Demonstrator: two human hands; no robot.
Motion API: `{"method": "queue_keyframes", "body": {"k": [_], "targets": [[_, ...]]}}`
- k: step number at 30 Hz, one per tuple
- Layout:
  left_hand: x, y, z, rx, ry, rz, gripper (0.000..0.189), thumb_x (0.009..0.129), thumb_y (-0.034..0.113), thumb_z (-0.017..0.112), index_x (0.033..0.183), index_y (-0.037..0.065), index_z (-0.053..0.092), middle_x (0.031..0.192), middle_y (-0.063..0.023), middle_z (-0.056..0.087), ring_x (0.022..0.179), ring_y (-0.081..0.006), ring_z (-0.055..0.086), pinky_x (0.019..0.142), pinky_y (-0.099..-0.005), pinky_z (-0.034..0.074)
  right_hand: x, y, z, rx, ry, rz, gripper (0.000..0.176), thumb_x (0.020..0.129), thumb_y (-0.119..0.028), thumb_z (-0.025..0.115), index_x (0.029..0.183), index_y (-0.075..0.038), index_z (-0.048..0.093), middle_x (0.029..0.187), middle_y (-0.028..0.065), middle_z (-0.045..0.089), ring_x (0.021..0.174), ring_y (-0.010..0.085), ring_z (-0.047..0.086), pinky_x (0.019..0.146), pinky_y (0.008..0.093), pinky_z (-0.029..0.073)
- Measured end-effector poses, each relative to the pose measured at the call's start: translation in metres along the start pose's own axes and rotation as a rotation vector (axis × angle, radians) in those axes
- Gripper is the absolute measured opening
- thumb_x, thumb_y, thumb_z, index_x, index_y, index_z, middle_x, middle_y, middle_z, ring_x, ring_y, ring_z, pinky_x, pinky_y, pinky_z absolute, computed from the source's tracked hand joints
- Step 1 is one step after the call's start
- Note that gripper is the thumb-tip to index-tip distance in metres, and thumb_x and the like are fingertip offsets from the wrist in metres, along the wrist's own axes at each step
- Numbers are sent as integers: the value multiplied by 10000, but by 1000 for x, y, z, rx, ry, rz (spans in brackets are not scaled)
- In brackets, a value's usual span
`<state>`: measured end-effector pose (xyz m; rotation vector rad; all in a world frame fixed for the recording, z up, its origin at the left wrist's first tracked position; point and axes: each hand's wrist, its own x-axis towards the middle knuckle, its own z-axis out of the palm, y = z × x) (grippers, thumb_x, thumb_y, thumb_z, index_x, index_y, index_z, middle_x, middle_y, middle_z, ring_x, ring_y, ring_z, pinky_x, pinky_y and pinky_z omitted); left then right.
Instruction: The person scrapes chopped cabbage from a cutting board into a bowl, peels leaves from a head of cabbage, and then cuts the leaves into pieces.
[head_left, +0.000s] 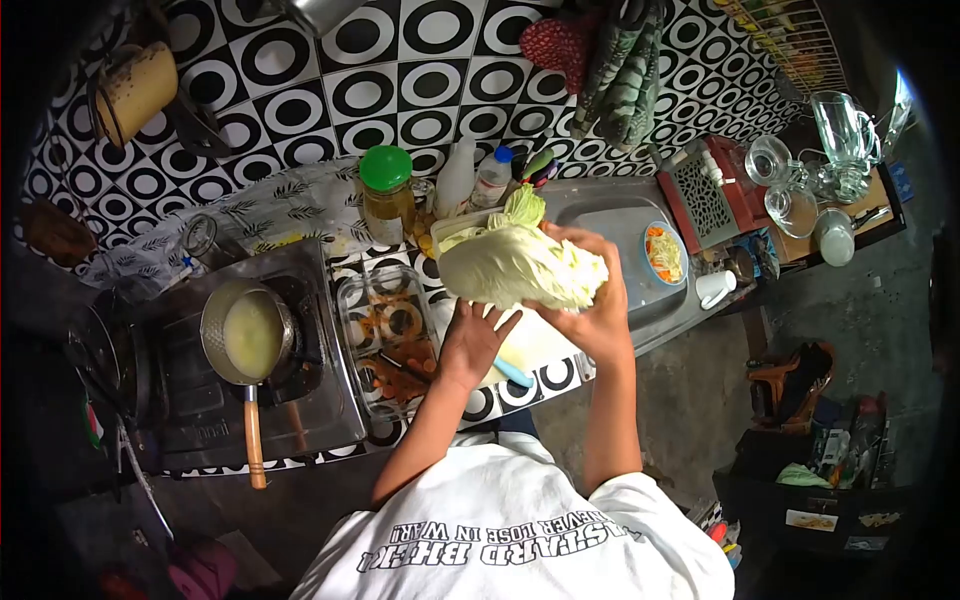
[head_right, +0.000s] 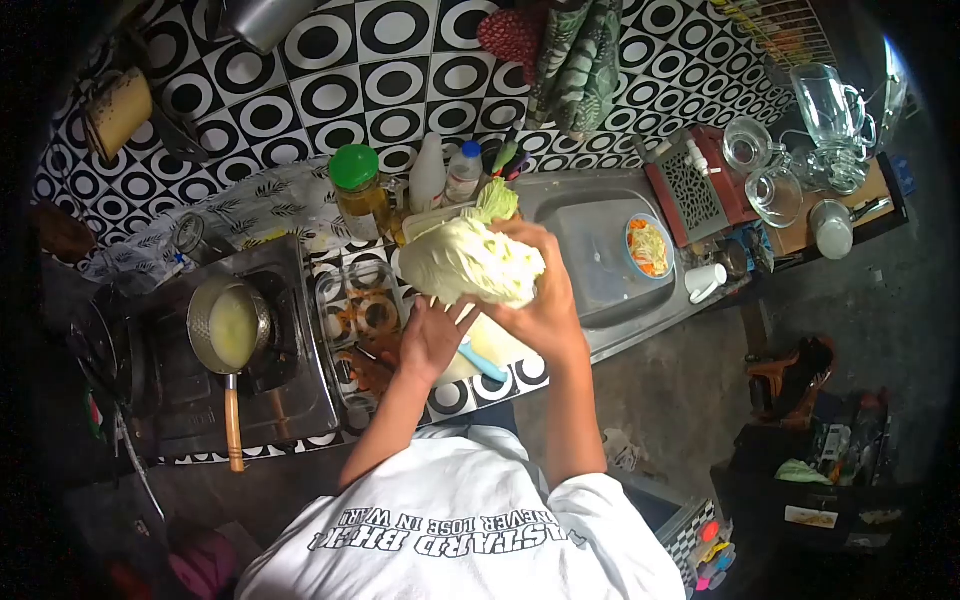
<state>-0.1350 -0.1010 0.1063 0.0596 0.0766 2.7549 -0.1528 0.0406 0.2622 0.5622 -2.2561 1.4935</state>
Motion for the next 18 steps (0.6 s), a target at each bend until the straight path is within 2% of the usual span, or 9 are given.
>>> {"method": "queue_keyframes", "body": {"k": [1,2,3,6,7,8,10,14,18], "targets": [[-3,-2,4,14,73,34,520,864,292,694,1317,229,446,1375,-18,471,1308,-275,414,1105,-533,311,-7,-3,-5,20,6,-10,719,599,-57,893,1147,-40,428,1196,150,540,1225,342,515,1052,484,414],[-4,-4,5,26,149,72,535,859,270,703,1323,237,438,1373,-15,474,1306,-261,417,1103,-530,314,-16,-2,-6,25,-1,-13,719,599,-57,893,1147,-40,428,1196,150,540,1225,342,515,1052,484,414],[-4,-5,8,149,148,118,744,882,411,647,1458,108,286,1468,-69,376,1364,-253,343,1148,-474,253,-26,1,-6,99,53,-30,699,596,-61,889,1141,-43,451,1194,151,545,1194,325,526,1031,459,420],[-3,-2,20,72,120,180,627,871,273,694,1398,163,373,1412,-35,447,1312,-219,418,1111,-431,321,-47,6,-18,208,82,-45,720,569,-53,888,1162,-44,479,1209,148,542,1189,311,528,1031,443,413],[-2,-6,26,310,160,250,726,912,484,577,1459,97,297,1454,-78,408,1332,-268,394,1113,-460,302,-50,5,-24,186,62,-29,740,559,-49,887,1177,-44,480,1218,149,538,1209,313,517,1037,441,407],[-4,-10,29,308,176,264,726,912,484,577,1459,97,297,1454,-78,408,1332,-268,394,1113,-460,302,-54,4,-30,166,38,-10,762,548,-45,887,1193,-43,482,1227,150,535,1229,315,506,1043,438,401],[-4,-12,39,208,161,236,621,920,406,600,1420,121,365,1413,-63,457,1316,-236,419,1107,-434,315,-58,6,-45,154,-40,-33,814,552,-47,874,1260,-43,471,1231,148,533,1269,337,475,1048,449,391],[0,-27,52,94,315,252,684,907,501,579,1422,101,374,1381,-74,489,1287,-256,450,1083,-437,349,-57,-10,-81,-77,-403,15,925,603,-53,838,1404,-58,376,1427,179,419,1320,339,424,1084,419,354],[2,-48,76,318,463,292,780,844,539,640,1397,51,384,1320,-125,517,1187,-274,530,1004,-426,440,-69,-8,-109,-3,-586,110,983,638,-110,831,1454,-41,286,1435,178,404,1318,336,426,1077,416,366]]}}
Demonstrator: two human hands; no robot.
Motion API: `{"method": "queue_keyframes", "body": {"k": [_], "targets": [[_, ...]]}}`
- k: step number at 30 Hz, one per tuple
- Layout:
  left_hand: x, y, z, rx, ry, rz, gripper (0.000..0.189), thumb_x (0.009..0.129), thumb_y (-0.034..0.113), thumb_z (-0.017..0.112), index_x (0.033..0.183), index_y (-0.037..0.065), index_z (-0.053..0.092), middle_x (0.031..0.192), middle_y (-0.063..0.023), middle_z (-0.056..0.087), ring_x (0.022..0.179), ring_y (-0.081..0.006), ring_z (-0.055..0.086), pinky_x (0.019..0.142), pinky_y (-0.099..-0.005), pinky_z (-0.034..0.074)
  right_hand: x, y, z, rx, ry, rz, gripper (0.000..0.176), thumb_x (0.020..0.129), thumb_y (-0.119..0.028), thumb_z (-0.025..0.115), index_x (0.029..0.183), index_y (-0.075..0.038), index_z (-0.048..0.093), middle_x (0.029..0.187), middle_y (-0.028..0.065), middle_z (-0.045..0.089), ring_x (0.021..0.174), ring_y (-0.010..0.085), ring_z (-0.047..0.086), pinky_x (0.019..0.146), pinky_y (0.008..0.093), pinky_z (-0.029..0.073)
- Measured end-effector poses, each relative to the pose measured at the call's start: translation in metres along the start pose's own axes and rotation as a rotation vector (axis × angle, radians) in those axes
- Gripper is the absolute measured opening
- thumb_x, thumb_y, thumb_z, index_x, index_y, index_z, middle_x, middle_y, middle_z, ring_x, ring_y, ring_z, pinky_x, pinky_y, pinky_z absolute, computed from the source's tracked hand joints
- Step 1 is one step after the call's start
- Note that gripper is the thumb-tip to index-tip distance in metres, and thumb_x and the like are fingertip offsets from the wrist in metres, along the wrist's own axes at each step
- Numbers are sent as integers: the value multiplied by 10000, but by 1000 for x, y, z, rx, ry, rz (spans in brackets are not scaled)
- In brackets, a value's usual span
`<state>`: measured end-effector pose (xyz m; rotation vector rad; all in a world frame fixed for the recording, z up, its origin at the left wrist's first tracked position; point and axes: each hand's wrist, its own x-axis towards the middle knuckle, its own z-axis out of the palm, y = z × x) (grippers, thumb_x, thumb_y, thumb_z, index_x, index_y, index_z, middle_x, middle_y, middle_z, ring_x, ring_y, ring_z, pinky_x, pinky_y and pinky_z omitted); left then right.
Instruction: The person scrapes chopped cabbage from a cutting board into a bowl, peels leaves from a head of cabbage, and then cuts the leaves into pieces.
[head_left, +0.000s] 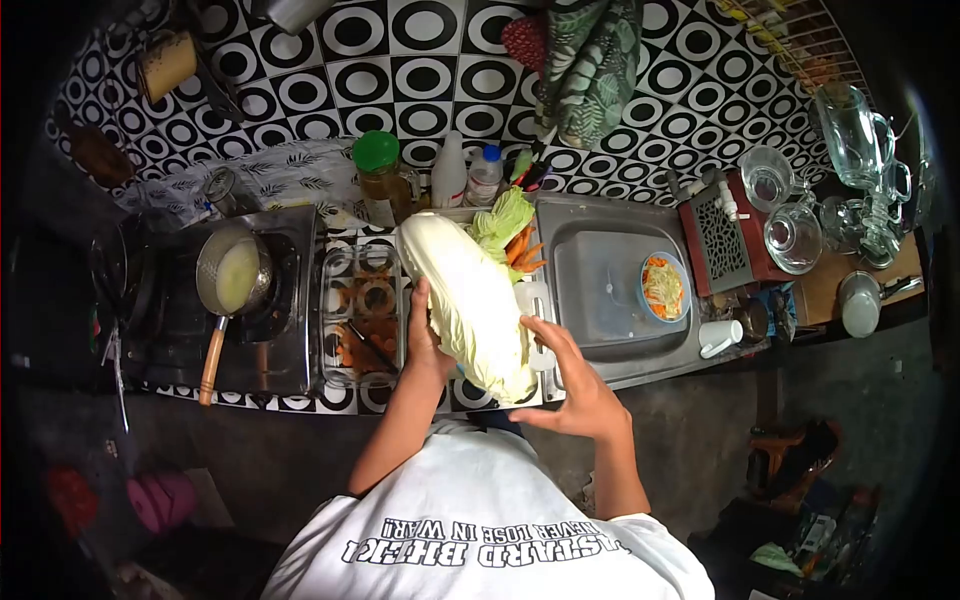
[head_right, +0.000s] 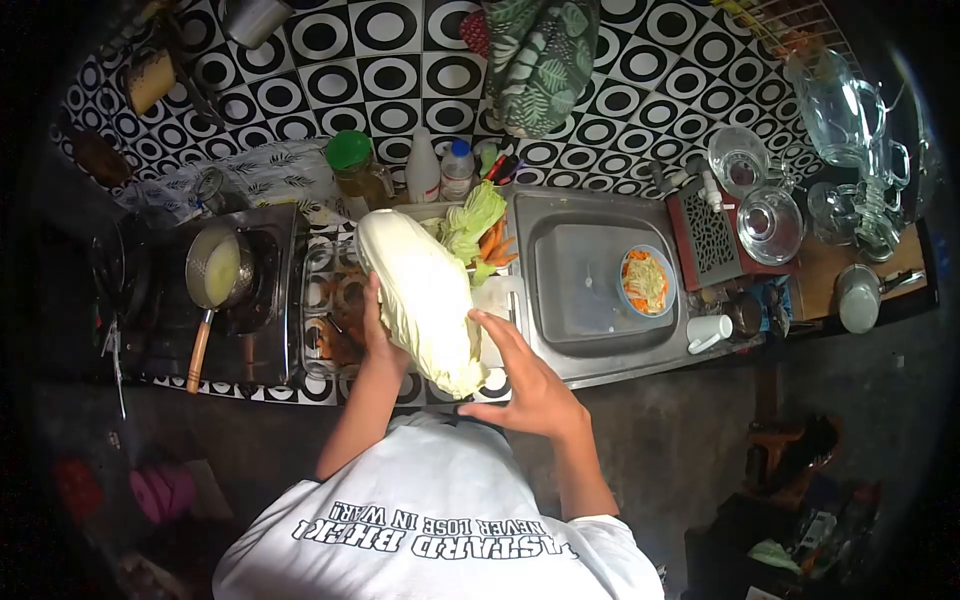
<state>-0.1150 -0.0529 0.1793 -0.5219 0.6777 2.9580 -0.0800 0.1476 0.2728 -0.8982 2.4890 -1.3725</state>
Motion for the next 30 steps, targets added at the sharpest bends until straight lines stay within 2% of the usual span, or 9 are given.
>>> {"method": "queue_keyframes", "body": {"k": [6,8,9,12,15,18,21,28,30], "targets": [[-8,-52,-16,48,-134,-8,796,812,419,718,1403,44,338,1275,-145,505,1155,-245,537,973,-389,473,-13,34,-24,156,44,14,953,733,-244,784,1475,-18,231,1429,224,383,1271,351,474,1047,429,393],[-17,-67,-1,315,-104,296,836,807,335,730,1441,76,250,1308,-133,461,1153,-243,523,966,-389,471,-2,33,-25,123,97,102,966,744,-261,780,1482,-8,210,1415,235,392,1261,362,480,1038,423,399],[-20,-73,4,371,-107,332,857,817,265,719,1461,97,179,1333,-122,418,1172,-229,490,967,-367,452,3,29,-25,96,61,120,974,757,-281,770,1472,39,192,1392,256,404,1279,378,452,1047,418,387],[-25,-95,9,427,-94,472,822,838,261,701,1458,86,190,1332,-117,407,1188,-210,459,972,-339,428,6,35,-16,-207,112,8,930,756,-251,759,1425,120,229,1304,278,445,1207,395,469,1017,400,403],[-29,-104,13,438,-90,493,803,844,258,696,1448,64,204,1323,-108,408,1194,-204,451,990,-327,409,-5,39,-21,-120,99,103,882,753,-227,753,1408,117,273,1201,255,474,1129,394,500,962,404,430],[-34,-111,14,492,-68,477,848,789,274,752,1425,41,242,1306,-111,427,1191,-206,462,992,-331,415,-23,50,-22,-83,112,49,810,758,-197,747,1381,100,323,1128,226,471,1092,395,509,931,416,438],[-37,-123,11,610,-55,481,885,712,257,798,1393,20,284,1242,-122,473,1137,-204,508,972,-341,441,-37,56,-27,-10,81,81,752,763,-175,743,1363,65,358,1147,215,460,1078,397,513,930,413,440],[-45,-140,18,710,-58,594,869,697,235,797,1368,-1,299,1232,-137,489,1093,-216,547,938,-346,472,-56,71,-34,32,35,91,710,777,-172,739,1358,22,381,1150,201,461,1083,391,519,941,412,437],[-45,-137,18,835,-97,656,877,694,251,799,1367,-6,298,1230,-142,492,1094,-225,553,946,-349,472,-58,76,-35,50,58,69,710,765,-181,772,1345,6,406,1141,171,483,1073,349,529,939,407,436]]}}
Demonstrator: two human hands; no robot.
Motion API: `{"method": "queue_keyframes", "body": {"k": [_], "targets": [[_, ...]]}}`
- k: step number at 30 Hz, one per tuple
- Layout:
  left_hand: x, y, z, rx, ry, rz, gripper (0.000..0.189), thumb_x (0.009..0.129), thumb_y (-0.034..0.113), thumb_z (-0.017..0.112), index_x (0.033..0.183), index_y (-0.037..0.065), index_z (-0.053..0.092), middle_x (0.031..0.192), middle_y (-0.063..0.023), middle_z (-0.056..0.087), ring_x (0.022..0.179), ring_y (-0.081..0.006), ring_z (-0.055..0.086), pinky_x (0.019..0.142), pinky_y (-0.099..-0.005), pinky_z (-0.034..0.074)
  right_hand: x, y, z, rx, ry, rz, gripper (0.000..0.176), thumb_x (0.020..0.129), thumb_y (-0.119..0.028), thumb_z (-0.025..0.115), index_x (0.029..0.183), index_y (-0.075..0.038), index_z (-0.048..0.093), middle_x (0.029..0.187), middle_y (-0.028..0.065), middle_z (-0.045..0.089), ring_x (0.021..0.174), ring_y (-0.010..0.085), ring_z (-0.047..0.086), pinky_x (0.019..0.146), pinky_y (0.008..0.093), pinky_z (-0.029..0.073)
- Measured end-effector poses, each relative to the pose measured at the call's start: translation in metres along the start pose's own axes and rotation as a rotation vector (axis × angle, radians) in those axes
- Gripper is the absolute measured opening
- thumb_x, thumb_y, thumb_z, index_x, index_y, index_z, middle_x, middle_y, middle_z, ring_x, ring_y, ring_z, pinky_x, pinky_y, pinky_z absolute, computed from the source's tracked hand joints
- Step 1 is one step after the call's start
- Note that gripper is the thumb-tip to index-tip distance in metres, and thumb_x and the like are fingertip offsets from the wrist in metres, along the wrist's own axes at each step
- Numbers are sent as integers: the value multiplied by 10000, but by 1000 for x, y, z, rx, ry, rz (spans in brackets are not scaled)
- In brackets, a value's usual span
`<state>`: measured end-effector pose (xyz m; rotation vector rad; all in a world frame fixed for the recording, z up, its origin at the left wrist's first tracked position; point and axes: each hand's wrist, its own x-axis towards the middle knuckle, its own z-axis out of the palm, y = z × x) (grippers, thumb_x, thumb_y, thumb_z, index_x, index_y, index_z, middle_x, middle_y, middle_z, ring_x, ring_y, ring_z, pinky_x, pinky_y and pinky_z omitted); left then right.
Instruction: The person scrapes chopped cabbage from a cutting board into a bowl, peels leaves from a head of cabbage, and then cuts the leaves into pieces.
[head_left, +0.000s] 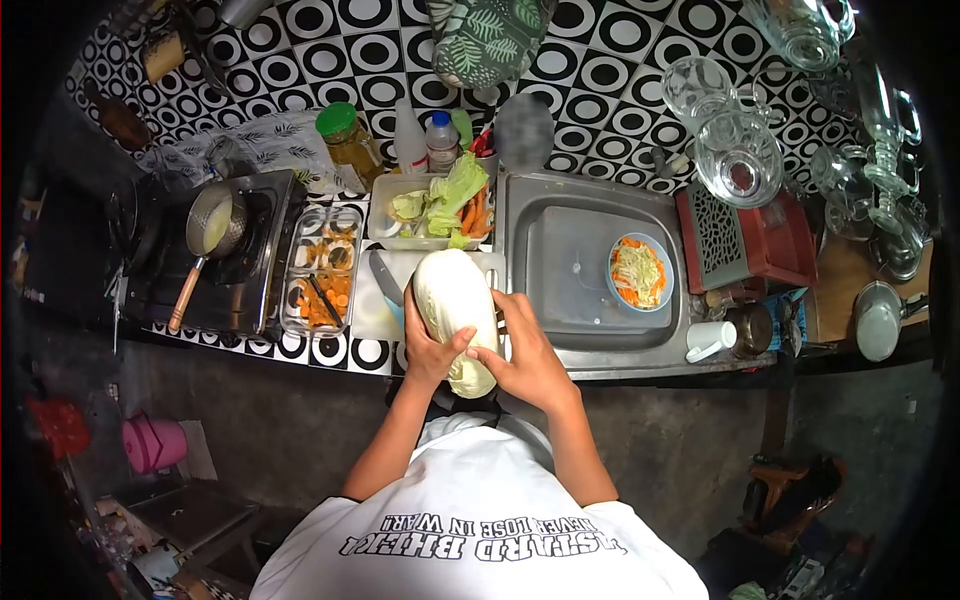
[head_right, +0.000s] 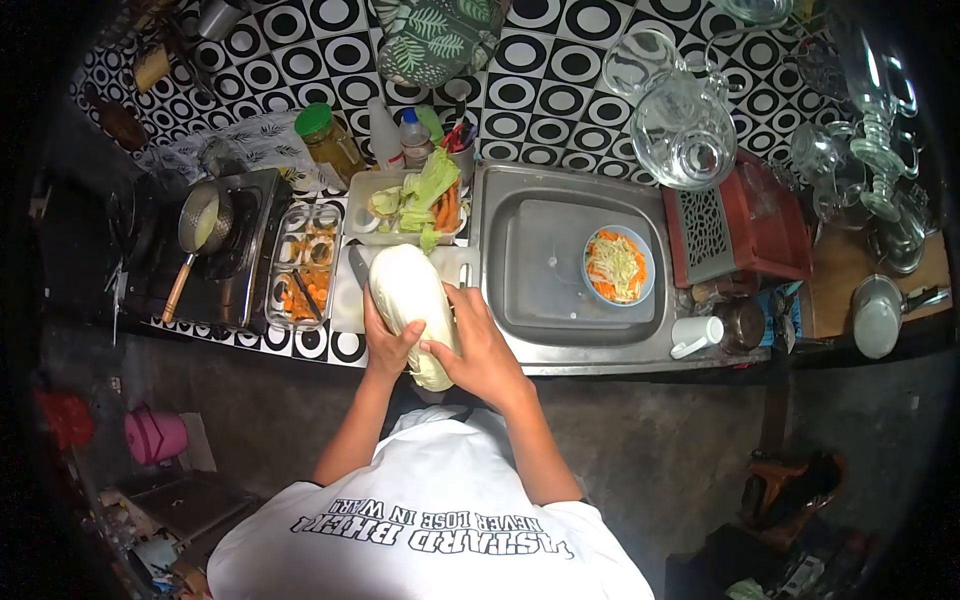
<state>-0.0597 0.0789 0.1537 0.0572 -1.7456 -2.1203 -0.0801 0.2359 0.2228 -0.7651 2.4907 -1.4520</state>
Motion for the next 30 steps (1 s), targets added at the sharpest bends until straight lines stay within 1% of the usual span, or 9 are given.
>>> {"method": "queue_keyframes", "body": {"k": [4,8,11,16,20,23,24,27,30], "targets": [[2,-2,-5,21,-22,16,981,660,277,818,1407,-21,257,1282,-164,460,1172,-245,510,983,-373,450,3,12,0,63,-19,-34,652,771,-116,731,1325,28,419,1124,173,497,1021,310,555,878,364,485],[5,-2,-14,86,0,35,1015,645,291,826,1417,-25,249,1304,-174,444,1201,-257,490,995,-381,440,11,13,5,93,-55,-41,627,763,-78,688,1318,38,422,1115,173,500,1001,295,562,851,342,502],[10,0,-23,208,16,104,1021,635,288,831,1414,-30,254,1304,-184,453,1201,-270,497,999,-385,438,19,9,11,42,-75,-57,611,766,-51,632,1328,41,411,1144,182,501,1012,316,559,879,360,493],[18,1,-46,293,23,128,1044,607,236,848,1418,-32,248,1309,-207,468,1200,-293,508,1008,-397,433,41,-5,29,-43,7,-158,654,749,-28,576,1367,35,370,1256,214,487,1124,396,530,946,414,455],[23,10,-61,339,58,127,1041,607,230,854,1418,-27,254,1309,-207,469,1198,-300,509,1013,-403,428,60,-14,47,-30,-50,-106,692,734,1,556,1392,19,342,1269,225,469,1141,421,511,955,429,443],[28,8,-80,397,85,141,1038,609,239,862,1416,-23,263,1310,-208,467,1198,-306,506,1013,-406,424,74,-19,63,-42,-34,-104,681,743,39,546,1395,-10,354,1261,217,480,1096,433,527,917,426,463],[31,10,-85,417,96,142,1014,632,242,851,1412,-23,261,1312,-195,451,1206,-291,490,1016,-397,417,80,-21,68,-46,-34,-95,681,743,39,546,1395,-10,354,1261,217,480,1096,433,527,917,426,463],[40,14,-97,470,133,146,989,655,246,842,1410,-19,260,1320,-185,429,1222,-278,467,1019,-391,407,95,-22,86,-71,-12,-89,669,756,36,571,1390,-25,367,1241,206,498,1008,428,559,837,441,486],[51,16,-110,511,162,161,991,654,231,843,1418,-6,258,1340,-191,412,1239,-287,450,1031,-402,394,109,-21,105,-127,56,-117,658,772,25,578,1390,-21,359,1242,210,491,987,431,557,833,440,487]]}}
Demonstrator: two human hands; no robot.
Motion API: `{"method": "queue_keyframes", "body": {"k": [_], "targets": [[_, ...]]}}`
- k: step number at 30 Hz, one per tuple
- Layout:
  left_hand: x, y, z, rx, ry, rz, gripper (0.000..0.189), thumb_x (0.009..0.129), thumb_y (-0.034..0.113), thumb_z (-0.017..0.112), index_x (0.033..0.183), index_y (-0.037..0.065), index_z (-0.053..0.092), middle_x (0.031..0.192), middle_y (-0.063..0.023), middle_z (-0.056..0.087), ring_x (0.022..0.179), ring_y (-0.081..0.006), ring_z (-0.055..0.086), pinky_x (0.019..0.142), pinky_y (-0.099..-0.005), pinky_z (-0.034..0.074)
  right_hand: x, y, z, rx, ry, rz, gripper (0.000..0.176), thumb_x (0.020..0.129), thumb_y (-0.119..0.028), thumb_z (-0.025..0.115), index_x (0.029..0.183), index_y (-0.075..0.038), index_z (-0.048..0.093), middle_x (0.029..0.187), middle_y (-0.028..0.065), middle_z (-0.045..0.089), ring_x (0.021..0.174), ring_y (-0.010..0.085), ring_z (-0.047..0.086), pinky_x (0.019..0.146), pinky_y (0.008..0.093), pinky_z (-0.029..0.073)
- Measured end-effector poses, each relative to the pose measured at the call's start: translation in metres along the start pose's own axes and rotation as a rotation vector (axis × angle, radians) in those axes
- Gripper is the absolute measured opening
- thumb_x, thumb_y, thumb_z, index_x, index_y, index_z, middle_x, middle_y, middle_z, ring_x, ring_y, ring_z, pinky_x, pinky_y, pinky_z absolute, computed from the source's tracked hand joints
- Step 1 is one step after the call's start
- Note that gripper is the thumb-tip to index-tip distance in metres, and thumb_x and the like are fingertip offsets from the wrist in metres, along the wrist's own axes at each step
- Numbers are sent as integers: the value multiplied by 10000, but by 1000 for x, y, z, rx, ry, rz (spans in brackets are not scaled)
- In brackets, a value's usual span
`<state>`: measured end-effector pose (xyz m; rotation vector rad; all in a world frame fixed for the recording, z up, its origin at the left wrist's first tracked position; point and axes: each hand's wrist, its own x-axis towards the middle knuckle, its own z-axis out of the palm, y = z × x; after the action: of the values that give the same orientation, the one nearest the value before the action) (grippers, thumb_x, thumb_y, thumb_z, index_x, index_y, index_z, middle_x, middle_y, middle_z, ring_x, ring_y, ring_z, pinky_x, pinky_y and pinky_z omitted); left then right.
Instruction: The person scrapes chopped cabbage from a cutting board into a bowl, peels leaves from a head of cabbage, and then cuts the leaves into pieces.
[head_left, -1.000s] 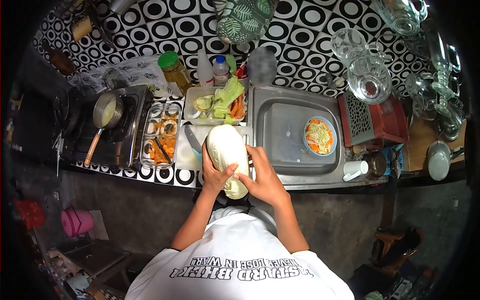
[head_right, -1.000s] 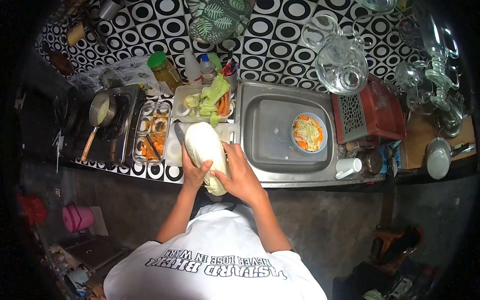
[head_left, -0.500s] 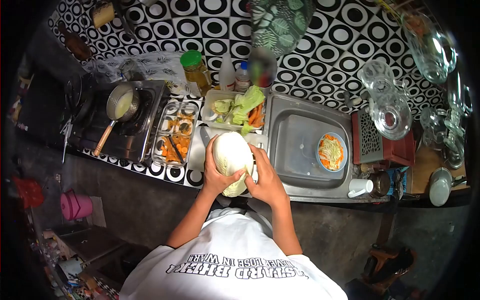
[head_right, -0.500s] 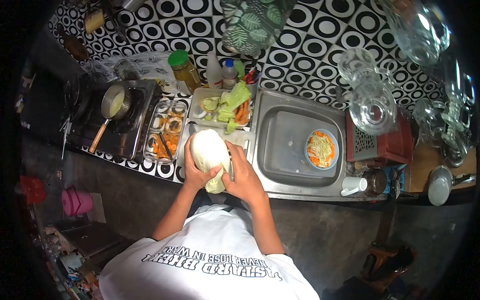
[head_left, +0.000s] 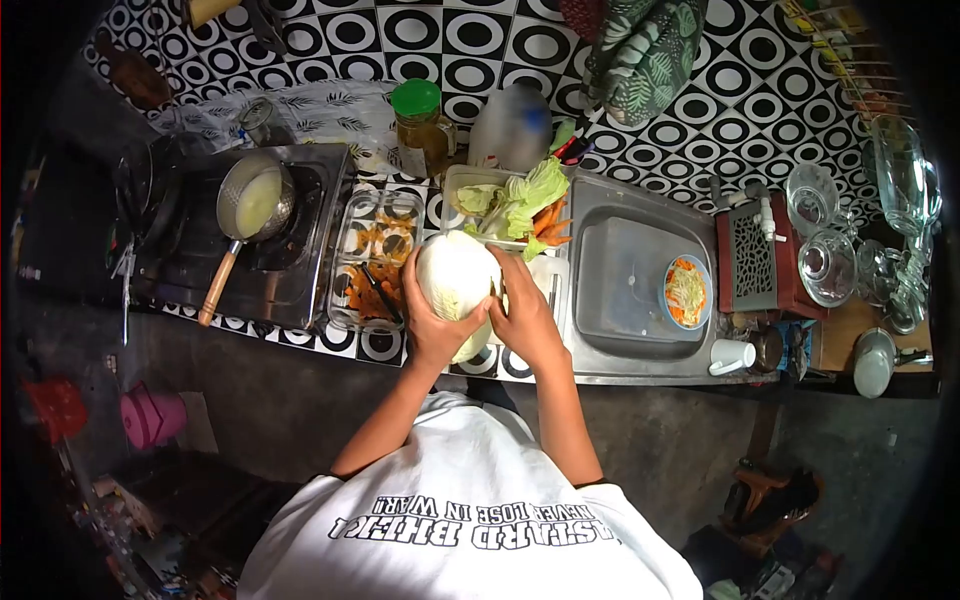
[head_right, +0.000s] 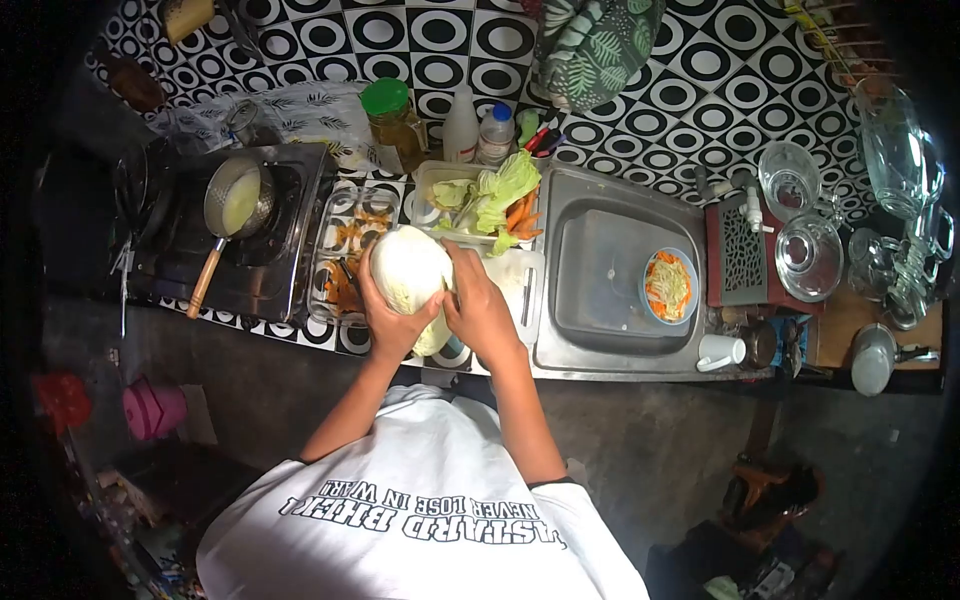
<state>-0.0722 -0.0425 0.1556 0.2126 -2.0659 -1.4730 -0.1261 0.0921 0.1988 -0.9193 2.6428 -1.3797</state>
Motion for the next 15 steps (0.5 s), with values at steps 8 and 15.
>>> {"method": "queue_keyframes", "body": {"k": [8,15], "targets": [[33,-21,-25,-38,56,66,1023,593,180,871,1411,-5,285,1319,-198,442,1195,-318,488,1013,-414,415,19,-2,44,0,-53,195,703,800,0,573,1428,41,259,1356,285,415,1202,423,485,1002,405,421],[57,-35,-40,-125,-28,129,1030,580,203,865,1406,-5,285,1301,-197,448,1179,-311,494,997,-415,427,33,-24,43,3,-27,160,539,758,18,552,1289,7,460,1207,257,553,1120,421,526,941,431,444]]}}
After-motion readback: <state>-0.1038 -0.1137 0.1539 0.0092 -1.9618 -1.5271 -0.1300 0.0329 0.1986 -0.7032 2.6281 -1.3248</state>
